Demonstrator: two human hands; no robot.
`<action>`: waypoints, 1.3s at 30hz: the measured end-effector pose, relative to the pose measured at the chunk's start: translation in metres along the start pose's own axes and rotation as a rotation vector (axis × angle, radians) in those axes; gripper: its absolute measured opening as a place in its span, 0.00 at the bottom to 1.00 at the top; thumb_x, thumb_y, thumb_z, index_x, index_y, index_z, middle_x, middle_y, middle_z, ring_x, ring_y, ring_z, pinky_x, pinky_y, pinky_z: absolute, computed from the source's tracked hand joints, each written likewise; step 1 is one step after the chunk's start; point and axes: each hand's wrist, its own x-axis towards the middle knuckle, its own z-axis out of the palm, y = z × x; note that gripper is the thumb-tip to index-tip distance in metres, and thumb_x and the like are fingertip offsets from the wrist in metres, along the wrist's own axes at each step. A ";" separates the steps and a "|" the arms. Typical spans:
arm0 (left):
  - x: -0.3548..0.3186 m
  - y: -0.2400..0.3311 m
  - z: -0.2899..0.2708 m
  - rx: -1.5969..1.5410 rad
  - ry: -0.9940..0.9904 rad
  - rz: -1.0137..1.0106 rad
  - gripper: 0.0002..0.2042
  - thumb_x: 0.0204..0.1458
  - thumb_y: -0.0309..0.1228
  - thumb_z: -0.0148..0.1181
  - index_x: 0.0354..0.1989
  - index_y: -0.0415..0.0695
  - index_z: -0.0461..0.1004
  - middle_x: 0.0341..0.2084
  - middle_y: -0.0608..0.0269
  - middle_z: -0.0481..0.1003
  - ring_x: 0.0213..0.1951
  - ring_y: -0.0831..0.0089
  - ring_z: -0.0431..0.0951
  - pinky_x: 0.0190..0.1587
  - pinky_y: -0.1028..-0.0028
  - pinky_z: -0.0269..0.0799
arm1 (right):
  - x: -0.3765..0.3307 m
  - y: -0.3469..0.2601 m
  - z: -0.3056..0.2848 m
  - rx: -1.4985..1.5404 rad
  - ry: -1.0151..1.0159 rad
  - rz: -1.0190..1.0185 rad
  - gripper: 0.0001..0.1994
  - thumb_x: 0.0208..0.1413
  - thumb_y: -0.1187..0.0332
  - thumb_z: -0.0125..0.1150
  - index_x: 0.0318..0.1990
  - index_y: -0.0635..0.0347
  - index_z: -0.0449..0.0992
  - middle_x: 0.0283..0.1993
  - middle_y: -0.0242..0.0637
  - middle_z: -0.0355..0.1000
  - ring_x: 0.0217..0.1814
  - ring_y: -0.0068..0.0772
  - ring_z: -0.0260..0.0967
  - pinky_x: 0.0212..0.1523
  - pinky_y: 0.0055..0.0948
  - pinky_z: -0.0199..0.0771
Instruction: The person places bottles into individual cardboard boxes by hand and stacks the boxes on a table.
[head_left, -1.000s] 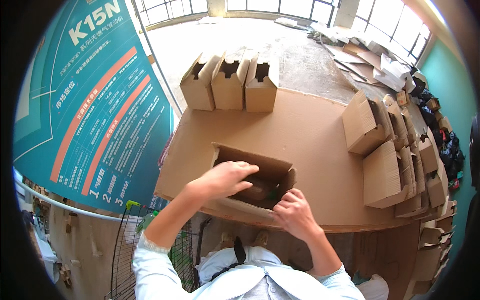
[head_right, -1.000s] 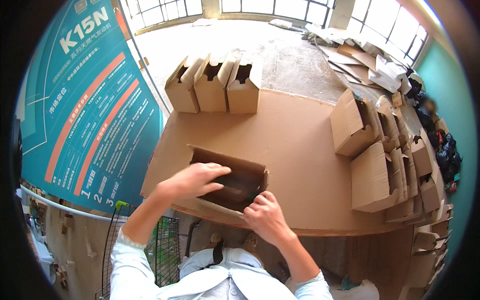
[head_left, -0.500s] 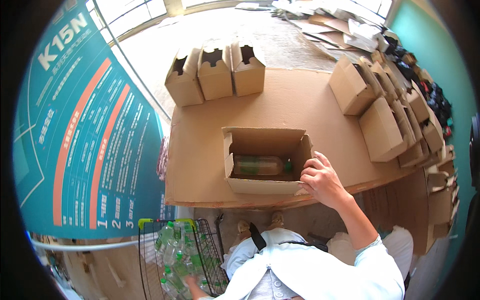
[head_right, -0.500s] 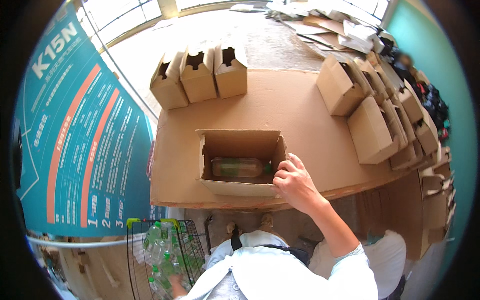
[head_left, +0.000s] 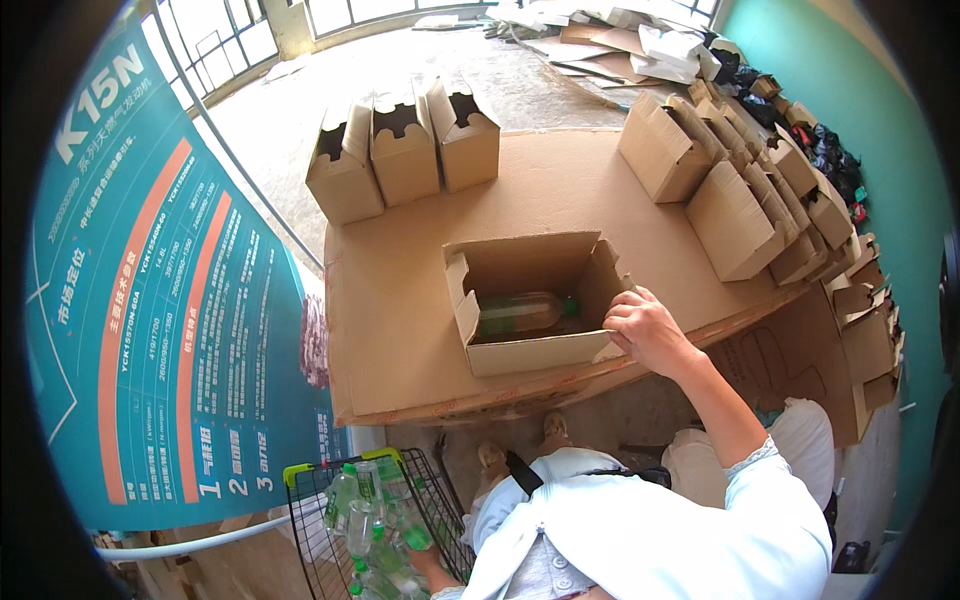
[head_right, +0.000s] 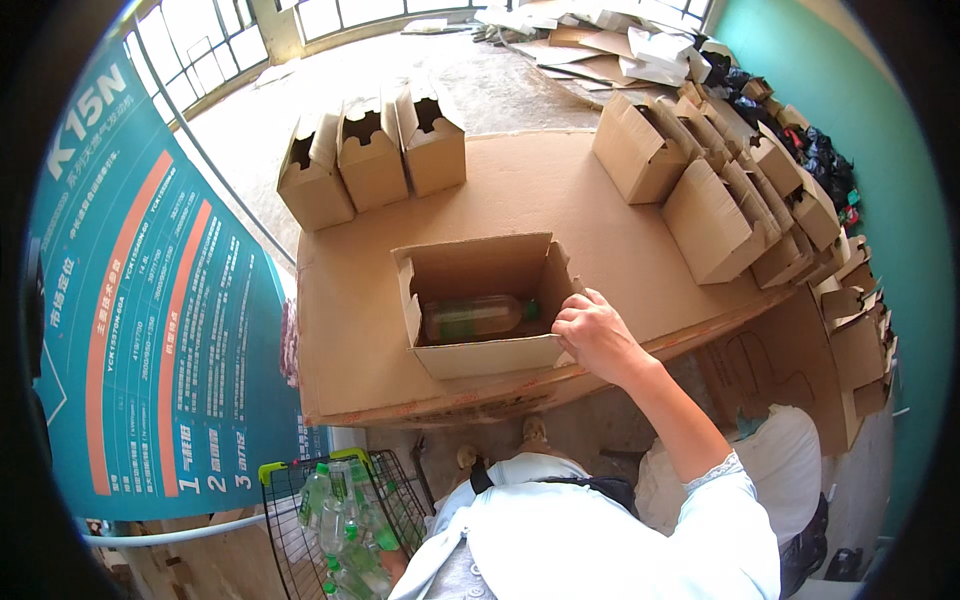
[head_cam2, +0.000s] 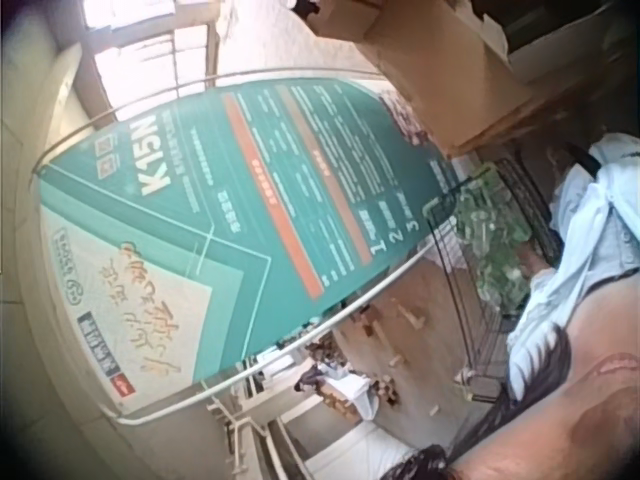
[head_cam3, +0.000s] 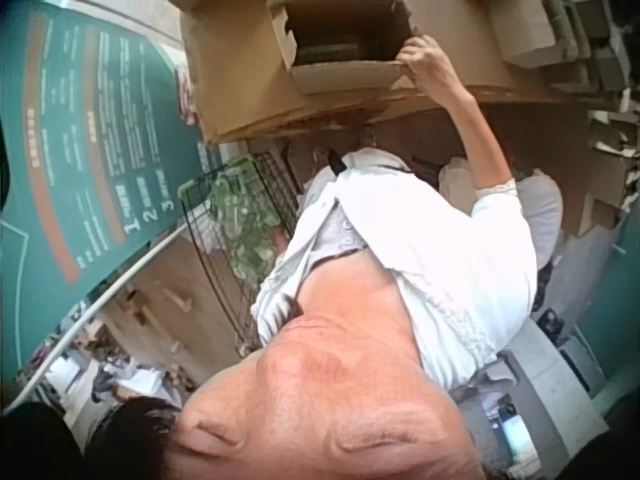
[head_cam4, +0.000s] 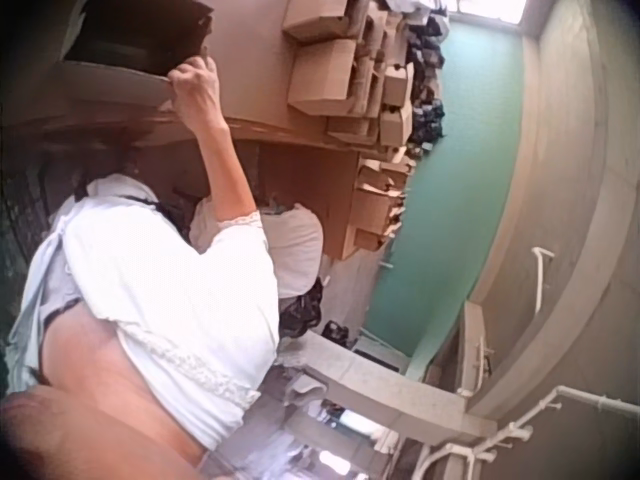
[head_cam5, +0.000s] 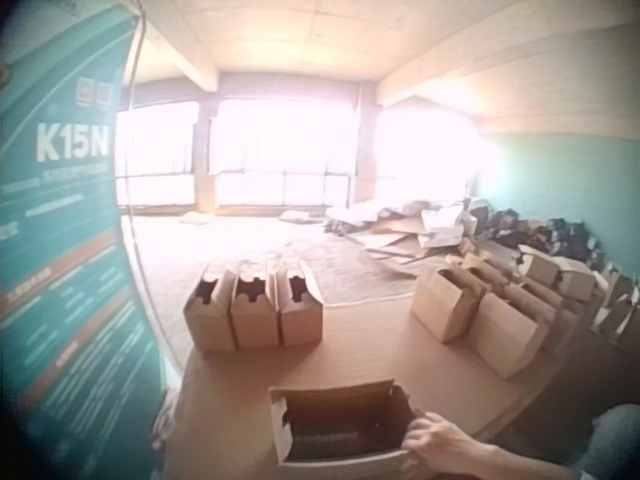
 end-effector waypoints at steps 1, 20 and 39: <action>0.006 -0.004 0.002 -0.066 -0.018 0.000 0.40 0.27 0.47 0.78 0.51 0.38 0.74 0.42 0.43 0.78 0.46 0.47 0.78 0.49 0.56 0.74 | -0.001 0.000 0.002 0.009 0.016 -0.004 0.02 0.50 0.70 0.64 0.27 0.56 0.79 0.34 0.30 0.77 0.48 0.34 0.71 0.62 0.44 0.66; -0.200 0.228 -0.301 -1.651 -0.468 1.160 0.41 0.50 0.60 0.59 0.65 0.43 0.56 0.47 0.61 0.65 0.44 0.68 0.67 0.44 0.67 0.65 | -0.004 0.016 0.010 0.156 0.117 -0.103 0.05 0.44 0.74 0.65 0.31 0.57 0.81 0.36 0.32 0.77 0.50 0.31 0.71 0.62 0.45 0.63; -0.361 0.625 -0.225 1.136 -0.471 1.555 0.39 0.32 0.39 0.74 0.56 0.36 0.68 0.41 0.38 0.77 0.44 0.46 0.79 0.48 0.58 0.75 | -0.018 0.031 0.016 0.353 0.361 -0.170 0.07 0.38 0.74 0.66 0.29 0.57 0.77 0.46 0.36 0.70 0.58 0.40 0.67 0.61 0.45 0.66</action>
